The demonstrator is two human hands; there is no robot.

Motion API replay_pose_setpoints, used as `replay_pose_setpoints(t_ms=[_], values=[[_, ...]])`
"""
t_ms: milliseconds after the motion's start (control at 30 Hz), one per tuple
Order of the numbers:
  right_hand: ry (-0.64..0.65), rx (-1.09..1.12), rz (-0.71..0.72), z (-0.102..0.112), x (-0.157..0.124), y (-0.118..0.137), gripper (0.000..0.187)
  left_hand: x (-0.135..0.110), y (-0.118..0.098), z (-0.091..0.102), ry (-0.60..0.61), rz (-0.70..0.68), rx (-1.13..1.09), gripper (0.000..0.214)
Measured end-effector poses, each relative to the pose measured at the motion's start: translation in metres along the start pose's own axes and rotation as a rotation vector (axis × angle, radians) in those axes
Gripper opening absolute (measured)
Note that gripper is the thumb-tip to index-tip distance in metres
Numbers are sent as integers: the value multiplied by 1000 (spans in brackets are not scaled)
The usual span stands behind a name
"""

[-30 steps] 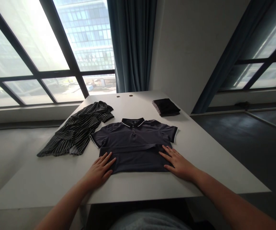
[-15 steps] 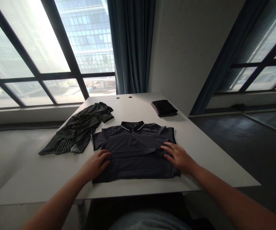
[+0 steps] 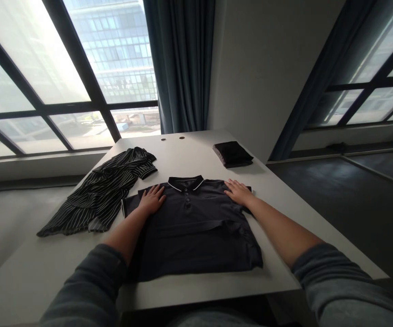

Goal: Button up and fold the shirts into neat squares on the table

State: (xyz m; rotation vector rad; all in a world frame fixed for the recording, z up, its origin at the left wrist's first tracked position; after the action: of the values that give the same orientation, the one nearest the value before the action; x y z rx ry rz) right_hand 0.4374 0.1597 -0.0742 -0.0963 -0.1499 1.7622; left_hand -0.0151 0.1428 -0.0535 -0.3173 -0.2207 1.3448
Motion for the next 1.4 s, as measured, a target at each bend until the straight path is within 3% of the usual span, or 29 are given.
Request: replay_pose_setpoints(t_ms=[167,367,500,600,667,733,867,1067,1233,1400], values=[[-20,-55,-166,-26,-36,-14,74,-6,12,-9,-7,73,-8,69],[-26,-23,-231,-23,-47,-13,73,-6,7,-4,6,95,-10,69],[-70,-24,-200,2,-29,-3,63,-3,-2,-1,19,70,33,68],[-203,-6,59,29,-6,27,60,2,-20,-2,-71,-81,55,65],[-185,33,248,40,9,54,64,7,-32,-6,-106,-119,33,67],[-113,66,338,42,22,78,71,12,-40,-12,-82,-82,14,71],[22,60,340,30,38,100,73,26,-44,-22,9,-11,6,76],[76,39,265,24,55,89,69,54,-33,-24,67,23,-41,81],[100,24,226,24,64,85,68,65,-24,-24,45,7,-68,75],[81,-3,202,19,66,85,68,62,-7,-17,-21,127,-54,75]])
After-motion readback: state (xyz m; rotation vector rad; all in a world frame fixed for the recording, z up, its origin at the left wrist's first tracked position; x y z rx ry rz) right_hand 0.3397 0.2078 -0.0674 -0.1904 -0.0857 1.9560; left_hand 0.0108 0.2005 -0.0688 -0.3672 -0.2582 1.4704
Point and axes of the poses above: each hand's wrist, its own x-axis towards the middle knuckle, its own z-axis out of the back of the hand, y = z × x, the point moved 2 cm from there along x, towards the middle knuckle, and after that the axes turned 15 degrees about -x, right-handed, at the moved point
